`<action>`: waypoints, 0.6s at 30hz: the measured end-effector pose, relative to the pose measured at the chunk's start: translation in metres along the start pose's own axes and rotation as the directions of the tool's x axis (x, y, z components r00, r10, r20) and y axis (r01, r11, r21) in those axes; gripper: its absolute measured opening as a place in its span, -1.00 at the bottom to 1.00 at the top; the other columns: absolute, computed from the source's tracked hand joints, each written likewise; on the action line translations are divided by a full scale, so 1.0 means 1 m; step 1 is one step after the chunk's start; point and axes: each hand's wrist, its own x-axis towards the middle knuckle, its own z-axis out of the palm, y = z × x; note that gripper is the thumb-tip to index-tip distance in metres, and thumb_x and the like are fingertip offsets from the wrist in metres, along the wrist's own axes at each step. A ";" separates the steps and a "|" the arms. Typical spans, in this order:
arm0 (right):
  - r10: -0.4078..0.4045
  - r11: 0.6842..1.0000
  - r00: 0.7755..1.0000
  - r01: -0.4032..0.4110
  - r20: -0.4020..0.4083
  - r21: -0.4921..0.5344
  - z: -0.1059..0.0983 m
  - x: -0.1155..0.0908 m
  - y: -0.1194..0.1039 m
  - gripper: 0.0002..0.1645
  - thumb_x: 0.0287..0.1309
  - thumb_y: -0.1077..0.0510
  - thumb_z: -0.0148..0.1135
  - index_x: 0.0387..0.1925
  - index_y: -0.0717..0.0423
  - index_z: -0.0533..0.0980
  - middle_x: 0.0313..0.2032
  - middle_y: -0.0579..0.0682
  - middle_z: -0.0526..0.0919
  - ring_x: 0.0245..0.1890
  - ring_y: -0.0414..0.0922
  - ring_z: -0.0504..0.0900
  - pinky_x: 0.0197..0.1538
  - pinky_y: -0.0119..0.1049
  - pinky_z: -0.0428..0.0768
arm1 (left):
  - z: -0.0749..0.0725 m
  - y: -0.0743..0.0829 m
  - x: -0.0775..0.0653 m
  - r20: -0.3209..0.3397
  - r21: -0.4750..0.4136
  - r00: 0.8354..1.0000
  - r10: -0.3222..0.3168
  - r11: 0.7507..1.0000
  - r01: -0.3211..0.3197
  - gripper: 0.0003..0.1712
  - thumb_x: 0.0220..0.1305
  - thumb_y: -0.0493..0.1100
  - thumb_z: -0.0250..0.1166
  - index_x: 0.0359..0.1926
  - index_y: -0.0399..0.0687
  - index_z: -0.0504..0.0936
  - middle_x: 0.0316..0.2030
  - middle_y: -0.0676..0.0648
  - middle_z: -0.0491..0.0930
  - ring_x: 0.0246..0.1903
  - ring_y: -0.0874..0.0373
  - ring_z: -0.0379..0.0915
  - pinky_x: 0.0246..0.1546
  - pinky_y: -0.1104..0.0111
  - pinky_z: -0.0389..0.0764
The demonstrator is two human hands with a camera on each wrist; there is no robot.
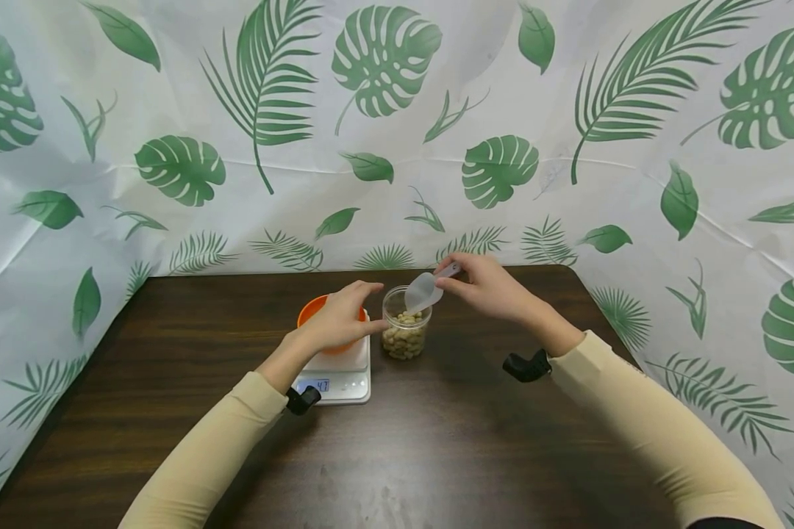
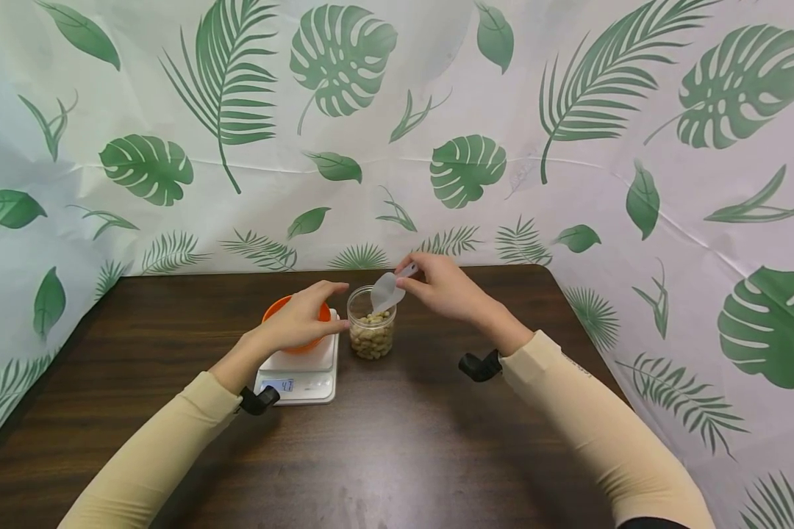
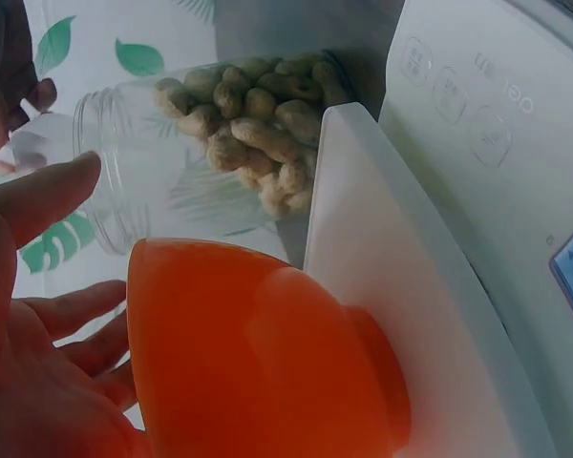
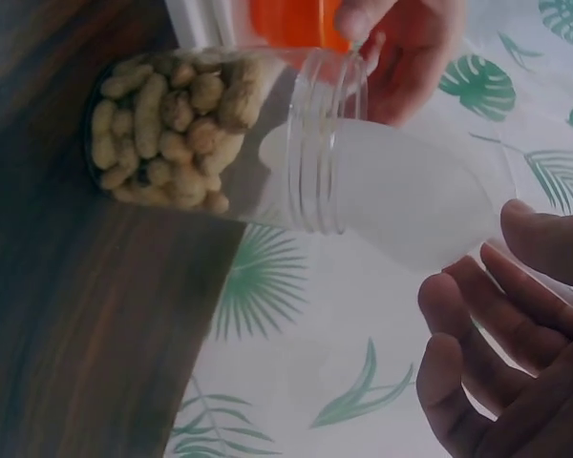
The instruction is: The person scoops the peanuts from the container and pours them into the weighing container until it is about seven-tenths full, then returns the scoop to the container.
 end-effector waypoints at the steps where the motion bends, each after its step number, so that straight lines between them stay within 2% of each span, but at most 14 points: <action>1: 0.001 1.000 1.000 -0.001 0.006 -0.009 0.000 0.000 -0.002 -0.78 0.45 0.13 0.26 0.00 0.17 0.61 -0.20 0.03 0.72 -0.48 -0.05 0.52 -0.35 -0.14 0.50 | 0.001 0.000 0.001 0.006 0.004 1.000 -0.004 1.000 0.004 -0.13 0.35 0.11 0.40 0.48 -0.27 0.32 0.40 -0.20 0.37 0.40 -0.12 0.25 0.35 -0.10 0.26; 4: 0.000 0.999 1.000 0.001 0.020 -0.037 0.000 0.001 -0.006 -0.78 0.45 0.16 0.26 0.00 0.21 0.60 -0.18 0.05 0.70 -0.37 -0.03 0.62 -0.31 -0.13 0.54 | 0.001 0.003 0.004 0.026 -0.003 1.000 -0.018 1.000 0.018 -0.09 0.30 0.11 0.44 0.49 -0.24 0.31 0.43 -0.19 0.35 0.42 -0.13 0.21 0.37 -0.16 0.20; 9: -0.067 0.987 0.997 0.071 0.038 -0.143 0.002 0.005 -0.012 -0.80 0.40 0.20 0.30 -0.04 0.25 0.60 -0.16 0.07 0.70 -0.22 -0.05 0.71 -0.22 -0.12 0.64 | 0.001 0.008 0.008 0.051 0.006 0.998 -0.030 1.000 0.030 -0.05 0.26 0.12 0.47 0.50 -0.21 0.31 0.43 -0.18 0.34 0.41 -0.12 0.23 0.33 -0.19 0.17; 14: -0.122 0.954 0.989 0.140 0.082 -0.265 0.008 0.011 -0.020 -0.81 0.35 0.21 0.35 -0.08 0.23 0.60 -0.18 0.07 0.70 -0.21 -0.04 0.72 -0.16 -0.09 0.66 | 0.001 0.009 0.012 0.047 0.012 0.998 -0.035 0.999 0.034 -0.02 0.22 0.12 0.52 0.50 -0.22 0.31 0.43 -0.18 0.34 0.41 -0.10 0.24 0.30 -0.17 0.18; 18: -0.105 0.939 0.986 0.141 0.127 -0.315 0.017 0.015 -0.025 -0.82 0.37 0.20 0.33 -0.06 0.20 0.61 -0.16 0.05 0.70 -0.21 -0.04 0.71 -0.17 -0.10 0.66 | 0.003 0.008 0.014 0.049 -0.002 0.998 -0.036 0.999 0.036 0.00 0.20 0.10 0.54 0.50 -0.23 0.31 0.43 -0.17 0.35 0.40 -0.08 0.26 0.30 -0.15 0.16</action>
